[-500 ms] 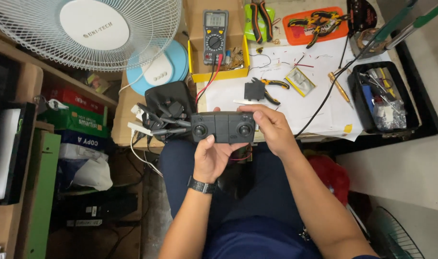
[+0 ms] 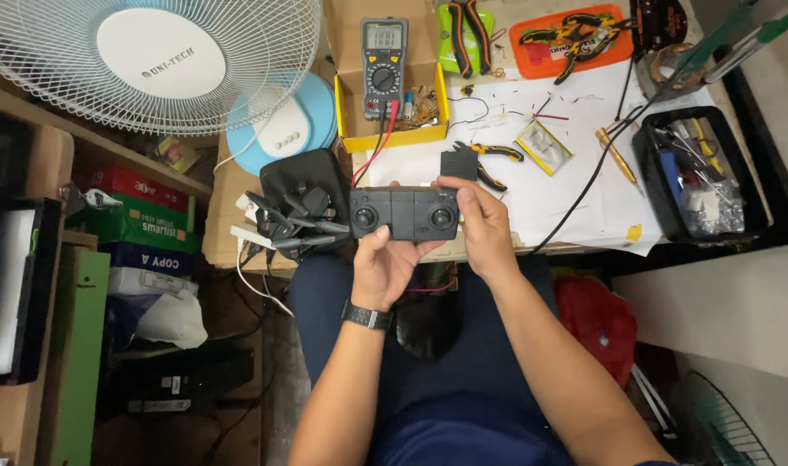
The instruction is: The person inserts a battery into a black remote control using a small metal tool to press the contacts. They then pick up a small drone, unfold its propeller arms, and place it on the desk. Finally, they connect a USB cable to the drone to charge it.
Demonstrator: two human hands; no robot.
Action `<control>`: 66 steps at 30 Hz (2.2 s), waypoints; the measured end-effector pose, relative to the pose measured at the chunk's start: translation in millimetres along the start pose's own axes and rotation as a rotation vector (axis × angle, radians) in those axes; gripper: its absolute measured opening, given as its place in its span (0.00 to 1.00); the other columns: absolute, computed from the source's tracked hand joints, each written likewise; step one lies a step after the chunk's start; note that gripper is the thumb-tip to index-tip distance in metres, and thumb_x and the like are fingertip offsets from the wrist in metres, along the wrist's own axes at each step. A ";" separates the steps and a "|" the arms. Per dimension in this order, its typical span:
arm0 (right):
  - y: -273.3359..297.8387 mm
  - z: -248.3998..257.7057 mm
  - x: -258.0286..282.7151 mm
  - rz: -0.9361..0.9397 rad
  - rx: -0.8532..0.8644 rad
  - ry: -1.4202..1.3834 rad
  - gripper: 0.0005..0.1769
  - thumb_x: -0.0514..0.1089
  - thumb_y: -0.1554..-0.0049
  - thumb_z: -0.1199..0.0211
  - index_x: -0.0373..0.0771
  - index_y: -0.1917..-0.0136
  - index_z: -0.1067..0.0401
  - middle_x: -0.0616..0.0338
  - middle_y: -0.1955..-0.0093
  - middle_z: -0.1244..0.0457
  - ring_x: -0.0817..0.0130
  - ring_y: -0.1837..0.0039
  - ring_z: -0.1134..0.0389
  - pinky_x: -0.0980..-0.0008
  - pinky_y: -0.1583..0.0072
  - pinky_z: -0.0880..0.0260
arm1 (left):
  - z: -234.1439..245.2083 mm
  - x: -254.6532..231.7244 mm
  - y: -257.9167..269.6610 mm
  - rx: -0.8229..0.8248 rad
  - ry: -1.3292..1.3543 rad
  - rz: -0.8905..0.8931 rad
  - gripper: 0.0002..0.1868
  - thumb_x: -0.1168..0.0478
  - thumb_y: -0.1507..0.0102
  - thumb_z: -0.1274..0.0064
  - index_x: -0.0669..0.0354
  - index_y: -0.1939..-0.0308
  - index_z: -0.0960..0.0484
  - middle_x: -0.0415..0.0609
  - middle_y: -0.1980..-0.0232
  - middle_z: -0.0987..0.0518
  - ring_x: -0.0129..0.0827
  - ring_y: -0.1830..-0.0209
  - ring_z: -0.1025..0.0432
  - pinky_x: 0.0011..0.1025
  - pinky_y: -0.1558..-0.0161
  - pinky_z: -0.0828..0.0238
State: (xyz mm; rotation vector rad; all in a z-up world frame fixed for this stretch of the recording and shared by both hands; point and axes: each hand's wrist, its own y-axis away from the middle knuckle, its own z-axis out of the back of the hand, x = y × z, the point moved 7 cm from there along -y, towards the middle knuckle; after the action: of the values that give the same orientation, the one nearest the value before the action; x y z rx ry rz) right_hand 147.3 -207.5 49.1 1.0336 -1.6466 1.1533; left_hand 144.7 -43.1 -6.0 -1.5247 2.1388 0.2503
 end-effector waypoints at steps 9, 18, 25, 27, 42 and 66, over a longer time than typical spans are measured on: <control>1.1 -0.2 -14.1 0.009 -0.044 -0.101 0.23 0.49 0.21 0.44 0.30 0.31 0.16 0.42 0.39 0.22 0.67 0.38 0.22 0.65 0.33 0.20 | 9.1 5.1 0.6 -0.012 -0.034 -0.010 0.52 0.52 0.30 0.45 0.38 0.03 0.49 0.56 0.19 0.22 0.56 0.22 0.22 0.73 0.26 0.22; -0.4 1.8 -32.2 -0.043 -0.041 -0.163 0.24 0.49 0.20 0.46 0.29 0.30 0.18 0.44 0.39 0.23 0.67 0.38 0.21 0.65 0.33 0.19 | 16.3 7.2 6.7 -0.041 -0.029 -0.075 0.53 0.58 0.30 0.43 0.41 0.02 0.50 0.60 0.18 0.22 0.61 0.24 0.22 0.73 0.30 0.19; 0.2 1.7 -35.3 -0.054 -0.037 -0.178 0.25 0.49 0.19 0.47 0.27 0.29 0.19 0.40 0.39 0.24 0.65 0.40 0.20 0.65 0.36 0.17 | 15.2 8.9 9.6 -0.067 -0.072 -0.098 0.55 0.59 0.30 0.43 0.41 0.01 0.53 0.63 0.20 0.21 0.64 0.26 0.21 0.72 0.33 0.17; -0.7 2.8 -35.1 -0.050 -0.038 -0.181 0.25 0.49 0.19 0.47 0.27 0.29 0.20 0.39 0.39 0.24 0.64 0.41 0.20 0.65 0.36 0.16 | 10.9 7.0 9.9 -0.068 -0.078 -0.108 0.54 0.61 0.29 0.43 0.43 0.01 0.52 0.64 0.21 0.20 0.65 0.26 0.21 0.72 0.33 0.17; 1.6 12.2 -52.1 -0.033 -0.019 -0.192 0.25 0.49 0.19 0.47 0.25 0.28 0.21 0.38 0.42 0.24 0.63 0.42 0.19 0.63 0.38 0.14 | 14.6 7.0 8.1 -0.036 -0.067 -0.120 0.50 0.57 0.27 0.46 0.46 0.01 0.50 0.68 0.21 0.21 0.67 0.26 0.21 0.78 0.33 0.20; 0.9 3.8 -25.4 0.010 -0.032 -0.064 0.24 0.50 0.20 0.45 0.30 0.24 0.22 0.44 0.39 0.25 0.63 0.36 0.22 0.61 0.33 0.18 | 4.2 2.4 8.7 -0.086 -0.032 -0.084 0.48 0.57 0.29 0.43 0.40 0.05 0.42 0.63 0.23 0.18 0.64 0.28 0.19 0.77 0.33 0.19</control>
State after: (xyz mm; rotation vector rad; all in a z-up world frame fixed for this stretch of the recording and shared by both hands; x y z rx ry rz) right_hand 153.3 -207.1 24.1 1.0525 -1.7164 1.1068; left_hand 137.3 -40.3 -12.0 -1.6432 2.0583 0.3386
